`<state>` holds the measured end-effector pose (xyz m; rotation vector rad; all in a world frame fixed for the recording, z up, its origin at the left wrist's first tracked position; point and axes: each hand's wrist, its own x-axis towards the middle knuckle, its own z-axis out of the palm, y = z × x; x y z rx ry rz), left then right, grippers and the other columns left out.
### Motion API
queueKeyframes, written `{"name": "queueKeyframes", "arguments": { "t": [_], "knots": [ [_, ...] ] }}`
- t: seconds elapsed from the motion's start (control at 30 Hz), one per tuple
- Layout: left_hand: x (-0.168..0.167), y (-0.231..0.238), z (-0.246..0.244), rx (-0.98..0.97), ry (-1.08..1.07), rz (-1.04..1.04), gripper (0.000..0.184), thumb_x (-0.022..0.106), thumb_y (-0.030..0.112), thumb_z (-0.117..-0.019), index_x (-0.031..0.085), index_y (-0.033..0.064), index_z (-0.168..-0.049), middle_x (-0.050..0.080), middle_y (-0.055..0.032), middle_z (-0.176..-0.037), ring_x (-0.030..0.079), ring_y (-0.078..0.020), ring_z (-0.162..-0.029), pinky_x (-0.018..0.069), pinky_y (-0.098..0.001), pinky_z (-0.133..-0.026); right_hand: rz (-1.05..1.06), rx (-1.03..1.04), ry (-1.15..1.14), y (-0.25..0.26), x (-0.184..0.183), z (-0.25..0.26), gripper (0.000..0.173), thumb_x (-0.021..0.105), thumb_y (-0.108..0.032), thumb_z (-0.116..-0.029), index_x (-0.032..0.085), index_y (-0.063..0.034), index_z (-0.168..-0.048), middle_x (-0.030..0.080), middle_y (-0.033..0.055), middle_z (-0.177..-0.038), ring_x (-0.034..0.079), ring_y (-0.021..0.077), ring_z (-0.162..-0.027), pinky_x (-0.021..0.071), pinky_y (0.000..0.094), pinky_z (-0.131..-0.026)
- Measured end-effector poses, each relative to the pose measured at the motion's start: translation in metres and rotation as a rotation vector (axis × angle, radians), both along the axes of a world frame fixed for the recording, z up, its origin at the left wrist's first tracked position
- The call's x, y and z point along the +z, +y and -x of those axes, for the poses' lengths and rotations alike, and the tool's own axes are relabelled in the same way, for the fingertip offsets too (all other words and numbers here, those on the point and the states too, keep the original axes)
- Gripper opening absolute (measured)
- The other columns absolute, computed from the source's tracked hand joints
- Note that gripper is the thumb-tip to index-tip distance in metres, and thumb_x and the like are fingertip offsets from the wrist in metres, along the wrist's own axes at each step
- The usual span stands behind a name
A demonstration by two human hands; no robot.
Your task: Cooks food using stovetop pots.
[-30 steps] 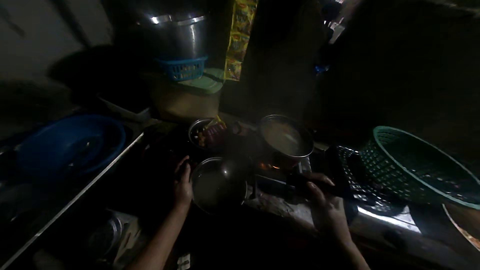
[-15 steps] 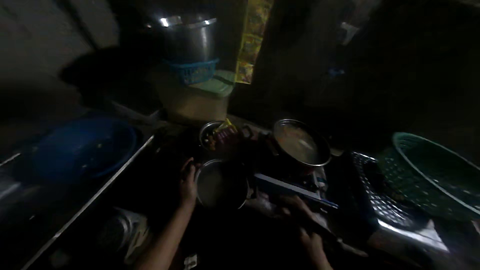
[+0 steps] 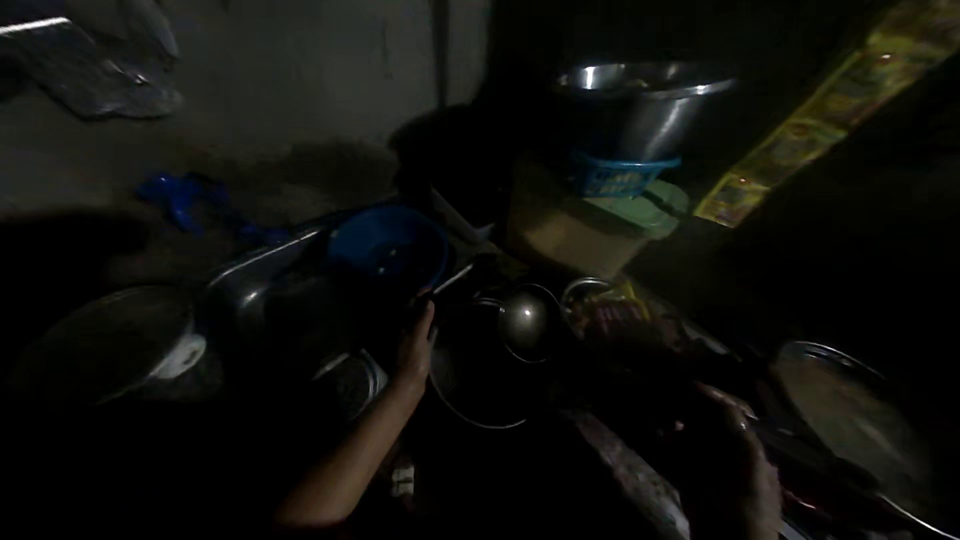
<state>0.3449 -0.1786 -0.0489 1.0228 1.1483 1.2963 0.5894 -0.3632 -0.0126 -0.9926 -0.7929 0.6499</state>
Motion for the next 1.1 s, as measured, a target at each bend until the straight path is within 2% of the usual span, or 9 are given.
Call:
{"name": "queueKeyframes", "arguments": {
  "t": [0.23, 0.37, 0.47, 0.6, 0.8, 0.9, 0.97, 1.03, 1.1],
  "knots": [
    [-0.017, 0.064, 0.116, 0.087, 0.038, -0.179, 0.036, 0.044, 0.013, -0.1079, 0.052, -0.0071, -0.137, 0.068, -0.0060, -0.112, 0.066, -0.0068, -0.101, 0.0554, -0.0228, -0.091, 0.029, 0.093, 0.118, 0.099, -0.016, 0.063, 0.027, 0.039, -0.016, -0.1060, 0.064, -0.0062, -0.111, 0.071, 0.0051, -0.090, 0.069, 0.0139, -0.075, 0.0607, 0.0303, -0.067],
    [-0.028, 0.085, 0.170, 0.168, 0.073, -0.170, 0.039, 0.045, 0.014, -0.1063, 0.049, -0.0064, -0.139, 0.068, -0.0034, -0.113, 0.066, -0.0029, -0.098, 0.0570, -0.0198, -0.086, -0.036, 0.159, -0.126, 0.142, -0.028, 0.109, 0.018, 0.060, -0.022, -0.1012, 0.072, -0.0134, -0.111, 0.073, -0.0034, -0.102, 0.067, 0.0059, -0.082, 0.0587, 0.0246, -0.074],
    [-0.044, 0.101, 0.196, 0.190, 0.149, -0.174, 0.040, 0.046, 0.016, -0.1057, 0.048, -0.0050, -0.140, 0.065, -0.0043, -0.120, 0.064, -0.0012, -0.101, 0.0557, -0.0195, -0.088, -0.082, 0.310, -0.448, 0.158, -0.028, 0.144, 0.016, 0.062, -0.014, -0.1010, 0.072, -0.0108, -0.113, 0.073, -0.0074, -0.111, 0.066, -0.0005, -0.103, 0.0559, 0.0215, -0.094],
    [-0.049, 0.110, 0.213, 0.141, 0.235, -0.113, 0.046, 0.039, 0.022, -0.1102, 0.040, -0.0003, -0.150, 0.052, -0.0109, -0.144, 0.053, -0.0058, -0.124, 0.0465, -0.0240, -0.104, -0.157, 0.438, -0.581, 0.189, -0.050, 0.180, 0.017, 0.064, -0.004, -0.0978, 0.068, 0.0083, -0.108, 0.070, 0.0129, -0.107, 0.064, 0.0100, -0.107, 0.0514, 0.0238, -0.098],
    [-0.042, 0.136, 0.198, 0.125, 0.109, -0.083, 0.042, 0.034, 0.014, -0.1107, 0.037, -0.0064, -0.147, 0.056, -0.0077, -0.130, 0.058, 0.0001, -0.110, 0.0487, -0.0187, -0.097, 0.210, 0.556, -0.433, 0.201, -0.055, 0.181, 0.037, 0.061, 0.001, -0.0971, 0.057, 0.0114, -0.133, 0.064, 0.0207, -0.127, 0.064, 0.0157, -0.114, 0.0516, 0.0294, -0.103],
    [-0.044, 0.146, 0.186, 0.112, 0.099, -0.134, 0.040, 0.034, 0.016, -0.1117, 0.040, -0.0068, -0.144, 0.060, -0.0060, -0.126, 0.061, 0.0001, -0.107, 0.0507, -0.0192, -0.096, 0.561, 0.427, -0.737, 0.199, -0.051, 0.148, 0.041, 0.065, -0.003, -0.0968, 0.058, 0.0090, -0.135, 0.065, 0.0254, -0.127, 0.065, 0.0289, -0.115, 0.0511, 0.0384, -0.103],
    [-0.040, 0.150, 0.177, 0.061, 0.132, -0.130, 0.042, 0.029, 0.018, -0.1126, 0.037, -0.0054, -0.147, 0.058, -0.0074, -0.129, 0.059, 0.0008, -0.108, 0.0488, -0.0181, -0.096, 0.853, 0.179, -1.029, 0.209, -0.058, 0.119, 0.038, 0.060, -0.014, -0.1011, 0.062, 0.0038, -0.135, 0.059, 0.0268, -0.138, 0.057, 0.0392, -0.129, 0.0470, 0.0478, -0.109],
    [-0.033, 0.152, 0.164, 0.040, 0.124, -0.150, 0.042, 0.030, 0.015, -0.1116, 0.038, -0.0088, -0.145, 0.058, -0.0085, -0.124, 0.059, 0.0000, -0.105, 0.0489, -0.0182, -0.095, 1.125, 0.117, -1.111, 0.224, -0.069, 0.086, 0.043, 0.056, -0.020, -0.1035, 0.056, -0.0022, -0.142, 0.044, 0.0276, -0.153, 0.041, 0.0466, -0.142, 0.0407, 0.0586, -0.109],
    [-0.038, 0.157, 0.155, 0.026, 0.110, -0.175, 0.042, 0.033, 0.016, -0.1112, 0.040, -0.0082, -0.145, 0.062, -0.0064, -0.122, 0.062, -0.0001, -0.104, 0.0509, -0.0187, -0.095, 1.246, 0.153, -1.127, 0.235, -0.086, 0.061, 0.045, 0.054, -0.018, -0.1049, 0.052, -0.0034, -0.147, 0.041, 0.0291, -0.154, 0.039, 0.0495, -0.142, 0.0418, 0.0618, -0.107]
  ]
}}
